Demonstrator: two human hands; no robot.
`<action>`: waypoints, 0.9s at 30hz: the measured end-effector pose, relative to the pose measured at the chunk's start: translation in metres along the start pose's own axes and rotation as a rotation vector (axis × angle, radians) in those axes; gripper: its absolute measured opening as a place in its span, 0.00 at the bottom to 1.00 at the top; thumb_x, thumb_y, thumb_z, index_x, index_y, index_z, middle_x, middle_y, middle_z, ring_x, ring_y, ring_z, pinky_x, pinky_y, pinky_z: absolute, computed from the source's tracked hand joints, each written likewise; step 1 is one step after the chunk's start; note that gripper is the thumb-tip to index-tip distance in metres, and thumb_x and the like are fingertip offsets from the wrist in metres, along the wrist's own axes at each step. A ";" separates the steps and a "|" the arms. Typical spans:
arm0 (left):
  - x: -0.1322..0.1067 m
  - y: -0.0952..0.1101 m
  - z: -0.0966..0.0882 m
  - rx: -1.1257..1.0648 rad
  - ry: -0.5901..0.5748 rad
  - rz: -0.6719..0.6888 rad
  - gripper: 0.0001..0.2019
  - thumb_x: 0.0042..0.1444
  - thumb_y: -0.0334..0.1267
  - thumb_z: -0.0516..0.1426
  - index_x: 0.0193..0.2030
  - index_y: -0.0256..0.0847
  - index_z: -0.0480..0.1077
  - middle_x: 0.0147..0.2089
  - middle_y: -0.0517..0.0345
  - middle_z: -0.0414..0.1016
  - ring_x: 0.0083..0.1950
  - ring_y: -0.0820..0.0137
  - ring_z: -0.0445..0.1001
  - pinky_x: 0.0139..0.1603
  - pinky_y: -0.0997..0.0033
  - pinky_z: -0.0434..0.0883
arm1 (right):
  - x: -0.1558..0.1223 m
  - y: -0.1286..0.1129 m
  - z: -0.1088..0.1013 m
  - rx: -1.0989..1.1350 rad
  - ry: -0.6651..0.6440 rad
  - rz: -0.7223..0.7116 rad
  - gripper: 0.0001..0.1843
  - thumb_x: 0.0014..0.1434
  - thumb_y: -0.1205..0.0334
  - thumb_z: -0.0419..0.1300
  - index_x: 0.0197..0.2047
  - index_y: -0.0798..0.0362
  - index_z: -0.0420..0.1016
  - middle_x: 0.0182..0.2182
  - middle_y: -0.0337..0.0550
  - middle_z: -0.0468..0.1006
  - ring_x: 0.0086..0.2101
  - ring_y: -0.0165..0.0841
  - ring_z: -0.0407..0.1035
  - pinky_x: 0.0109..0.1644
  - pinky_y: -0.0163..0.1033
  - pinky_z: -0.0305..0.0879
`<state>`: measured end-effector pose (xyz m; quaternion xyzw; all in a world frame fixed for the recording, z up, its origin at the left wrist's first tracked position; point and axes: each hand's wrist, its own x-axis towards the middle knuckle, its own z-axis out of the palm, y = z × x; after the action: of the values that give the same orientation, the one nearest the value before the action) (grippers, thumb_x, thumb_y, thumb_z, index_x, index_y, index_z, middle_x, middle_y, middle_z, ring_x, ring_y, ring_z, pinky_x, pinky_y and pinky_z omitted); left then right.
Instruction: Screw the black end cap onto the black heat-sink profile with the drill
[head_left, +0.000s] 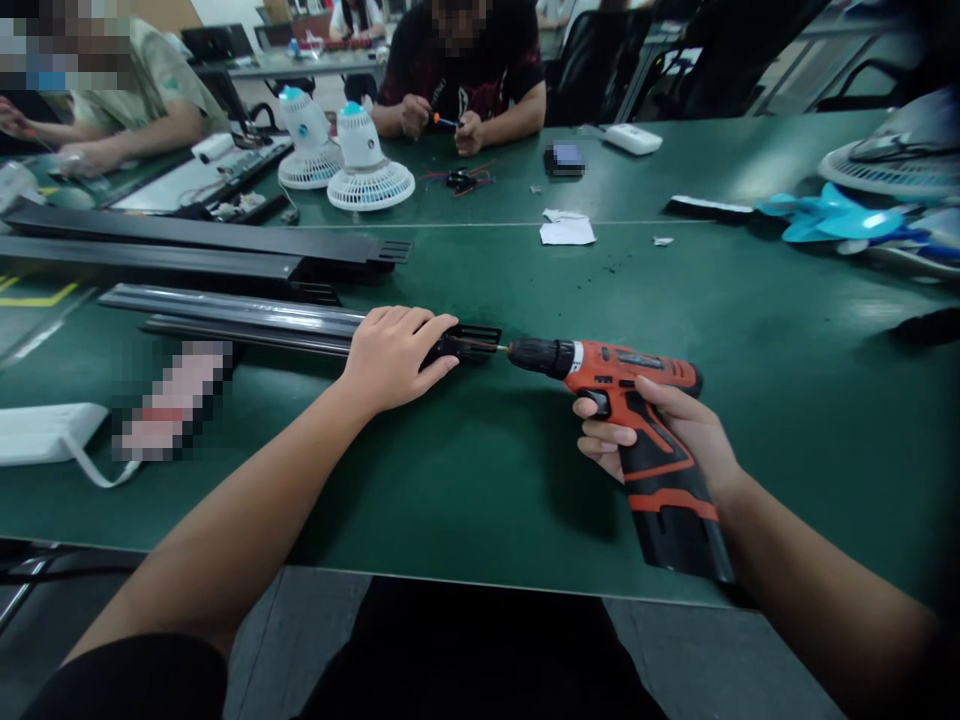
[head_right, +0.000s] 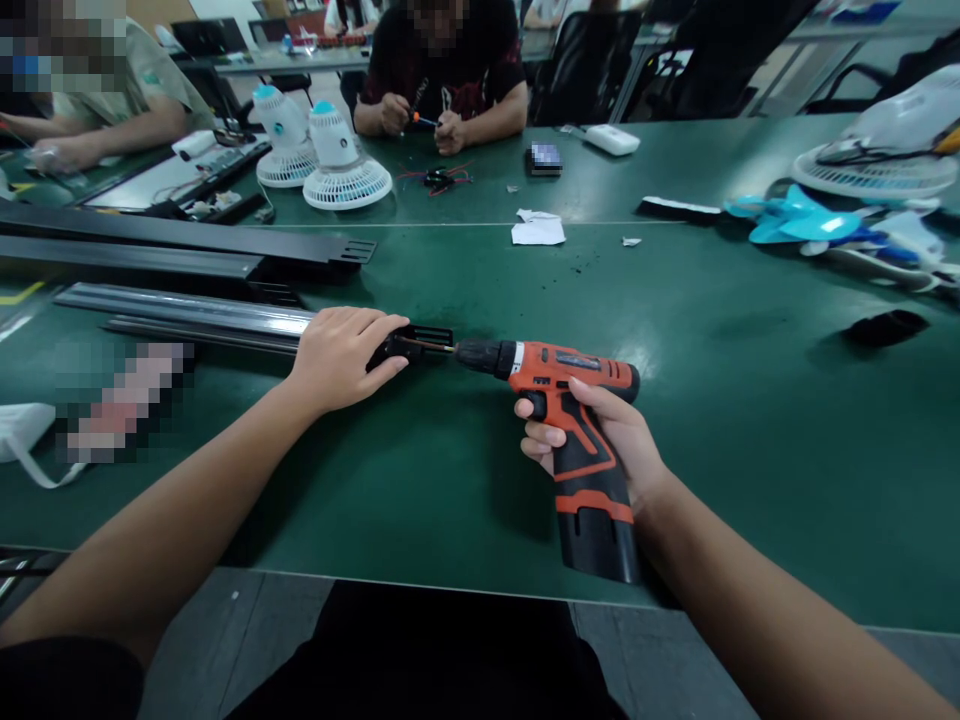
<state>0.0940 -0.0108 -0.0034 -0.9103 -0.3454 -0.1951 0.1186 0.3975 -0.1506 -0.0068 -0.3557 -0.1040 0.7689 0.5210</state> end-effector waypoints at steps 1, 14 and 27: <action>0.000 0.000 0.000 0.000 0.001 0.001 0.24 0.71 0.53 0.52 0.62 0.40 0.74 0.54 0.47 0.81 0.53 0.52 0.79 0.56 0.49 0.70 | 0.000 0.000 0.000 -0.003 -0.002 -0.001 0.16 0.62 0.56 0.60 0.50 0.54 0.76 0.36 0.47 0.77 0.22 0.26 0.57 0.29 0.35 0.72; 0.000 -0.001 0.001 -0.039 -0.005 -0.011 0.23 0.70 0.53 0.52 0.63 0.43 0.74 0.54 0.46 0.81 0.54 0.51 0.78 0.57 0.48 0.70 | -0.002 -0.001 0.004 -0.017 0.024 0.003 0.15 0.61 0.57 0.59 0.50 0.51 0.76 0.35 0.46 0.77 0.21 0.27 0.56 0.28 0.36 0.70; 0.000 -0.002 0.000 -0.028 -0.004 0.019 0.25 0.72 0.53 0.50 0.63 0.39 0.74 0.55 0.45 0.82 0.55 0.51 0.79 0.57 0.49 0.69 | -0.002 -0.001 0.003 0.013 0.015 0.008 0.16 0.63 0.58 0.58 0.51 0.54 0.76 0.35 0.48 0.78 0.22 0.27 0.58 0.28 0.36 0.71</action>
<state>0.0923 -0.0092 -0.0029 -0.9153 -0.3344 -0.1970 0.1073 0.3966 -0.1511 -0.0031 -0.3584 -0.0940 0.7689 0.5211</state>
